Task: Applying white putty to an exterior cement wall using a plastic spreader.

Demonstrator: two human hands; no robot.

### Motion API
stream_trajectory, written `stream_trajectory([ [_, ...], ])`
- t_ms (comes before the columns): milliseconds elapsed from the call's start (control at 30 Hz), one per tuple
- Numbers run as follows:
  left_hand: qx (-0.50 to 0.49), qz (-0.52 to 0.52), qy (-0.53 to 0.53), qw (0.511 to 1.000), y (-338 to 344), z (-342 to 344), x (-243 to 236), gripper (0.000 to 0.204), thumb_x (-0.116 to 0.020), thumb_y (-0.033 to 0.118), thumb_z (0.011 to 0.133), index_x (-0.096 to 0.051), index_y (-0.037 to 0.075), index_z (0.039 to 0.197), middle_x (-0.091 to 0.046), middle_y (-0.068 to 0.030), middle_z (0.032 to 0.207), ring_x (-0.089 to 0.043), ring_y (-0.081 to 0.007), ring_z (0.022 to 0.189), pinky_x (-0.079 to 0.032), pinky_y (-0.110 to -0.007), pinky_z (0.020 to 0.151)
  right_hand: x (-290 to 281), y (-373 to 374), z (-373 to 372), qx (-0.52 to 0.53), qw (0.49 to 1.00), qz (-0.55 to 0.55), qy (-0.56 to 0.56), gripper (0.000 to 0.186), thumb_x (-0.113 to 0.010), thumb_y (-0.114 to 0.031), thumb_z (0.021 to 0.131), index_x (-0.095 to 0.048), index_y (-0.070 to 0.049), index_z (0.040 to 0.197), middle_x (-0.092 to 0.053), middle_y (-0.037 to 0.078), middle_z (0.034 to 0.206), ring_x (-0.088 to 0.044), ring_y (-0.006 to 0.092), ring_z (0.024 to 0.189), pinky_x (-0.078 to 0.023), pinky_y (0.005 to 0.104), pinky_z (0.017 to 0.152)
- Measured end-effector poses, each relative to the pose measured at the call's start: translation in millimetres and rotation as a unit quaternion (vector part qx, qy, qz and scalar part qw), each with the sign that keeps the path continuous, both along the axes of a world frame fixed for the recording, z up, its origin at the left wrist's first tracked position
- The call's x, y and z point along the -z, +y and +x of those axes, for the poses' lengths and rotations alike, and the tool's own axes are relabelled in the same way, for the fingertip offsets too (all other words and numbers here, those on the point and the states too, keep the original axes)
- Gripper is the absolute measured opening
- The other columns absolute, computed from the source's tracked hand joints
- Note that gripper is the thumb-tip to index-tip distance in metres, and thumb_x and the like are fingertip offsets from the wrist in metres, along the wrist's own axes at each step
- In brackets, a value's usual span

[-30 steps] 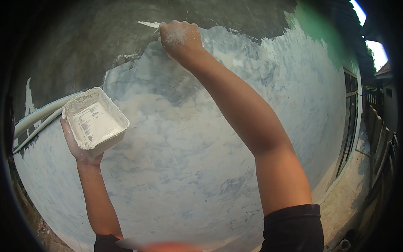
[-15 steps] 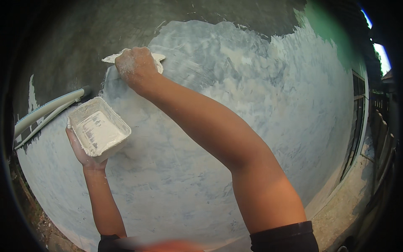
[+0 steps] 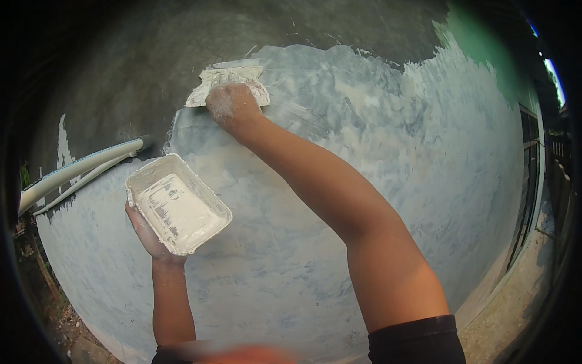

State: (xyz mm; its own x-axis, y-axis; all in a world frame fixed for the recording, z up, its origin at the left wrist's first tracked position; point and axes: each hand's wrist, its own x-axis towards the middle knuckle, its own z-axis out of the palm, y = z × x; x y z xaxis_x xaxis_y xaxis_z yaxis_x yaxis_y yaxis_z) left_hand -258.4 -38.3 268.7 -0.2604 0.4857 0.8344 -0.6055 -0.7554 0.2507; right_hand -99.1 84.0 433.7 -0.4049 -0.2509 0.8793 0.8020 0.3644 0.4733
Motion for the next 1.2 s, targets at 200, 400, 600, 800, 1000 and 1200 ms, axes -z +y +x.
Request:
stream_trajectory([
  [200, -0.036, -0.020, -0.010, 0.999, -23, -13, -6, 0.063, -0.024, 0.057, 0.100, -0.046, 0.011, 0.138, -0.055, -0.0087, 0.130, -0.060, -0.0250, 0.114, -0.054, -0.040, 0.095, 55, -34, -15, -0.003, 0.990, -0.044, -0.134, 0.010, -0.061, -0.010, 0.079, -0.067, -0.003, 0.082, -0.069, 0.016, 0.077, -0.070, 0.0318, 0.074, -0.055, 0.0416, 0.060],
  [400, -0.023, -0.015, -0.004, 1.000, -31, -25, -3, 0.063, -0.025, 0.056, 0.100, -0.047, 0.010, 0.136, -0.056, -0.0089, 0.127, -0.061, -0.0247, 0.110, -0.055, -0.039, 0.093, -2, -48, 27, 0.023, 0.997, -0.053, 0.050, 0.011, -0.062, -0.010, 0.080, -0.072, -0.007, 0.079, -0.070, 0.014, 0.078, -0.071, 0.0295, 0.076, -0.054, 0.0411, 0.061],
  [600, -0.076, -0.030, -0.007, 0.997, -30, -43, 7, 0.062, -0.024, 0.057, 0.100, -0.047, 0.011, 0.136, -0.056, -0.0085, 0.126, -0.061, -0.0230, 0.110, -0.055, -0.037, 0.091, -52, -30, 30, -0.017, 0.966, -0.124, 0.228, 0.017, -0.057, -0.007, 0.084, -0.071, -0.003, 0.094, -0.071, 0.019, 0.093, -0.071, 0.0355, 0.085, -0.056, 0.0447, 0.071],
  [800, -0.092, -0.068, -0.026, 0.993, -13, -37, 13, 0.058, -0.032, 0.056, 0.100, -0.050, 0.010, 0.131, -0.055, -0.0067, 0.124, -0.056, -0.0212, 0.110, -0.049, -0.035, 0.095, -5, -37, -36, -0.047, 0.997, -0.049, 0.033, 0.012, -0.062, -0.005, 0.079, -0.073, -0.001, 0.082, -0.071, 0.019, 0.085, -0.072, 0.0308, 0.081, -0.057, 0.0412, 0.068],
  [1000, -0.076, -0.065, -0.013, 0.995, -7, -31, 6, 0.062, -0.030, 0.058, 0.098, -0.048, 0.009, 0.133, -0.053, -0.0088, 0.127, -0.055, -0.0236, 0.113, -0.048, -0.037, 0.097, -8, -79, -34, -0.073, 0.989, -0.120, -0.044, 0.012, -0.062, -0.007, 0.079, -0.073, -0.006, 0.086, -0.071, 0.017, 0.083, -0.070, 0.0344, 0.075, -0.056, 0.0425, 0.064],
  [1200, -0.020, -0.022, 0.008, 1.000, -11, -18, 1, 0.060, -0.025, 0.055, 0.100, -0.047, 0.011, 0.135, -0.054, -0.0080, 0.126, -0.057, -0.0218, 0.112, -0.051, -0.037, 0.094, -44, -27, -11, -0.084, 0.993, 0.039, 0.069, 0.009, -0.063, -0.009, 0.078, -0.071, -0.006, 0.079, -0.070, 0.015, 0.077, -0.070, 0.0317, 0.071, -0.055, 0.0427, 0.062],
])
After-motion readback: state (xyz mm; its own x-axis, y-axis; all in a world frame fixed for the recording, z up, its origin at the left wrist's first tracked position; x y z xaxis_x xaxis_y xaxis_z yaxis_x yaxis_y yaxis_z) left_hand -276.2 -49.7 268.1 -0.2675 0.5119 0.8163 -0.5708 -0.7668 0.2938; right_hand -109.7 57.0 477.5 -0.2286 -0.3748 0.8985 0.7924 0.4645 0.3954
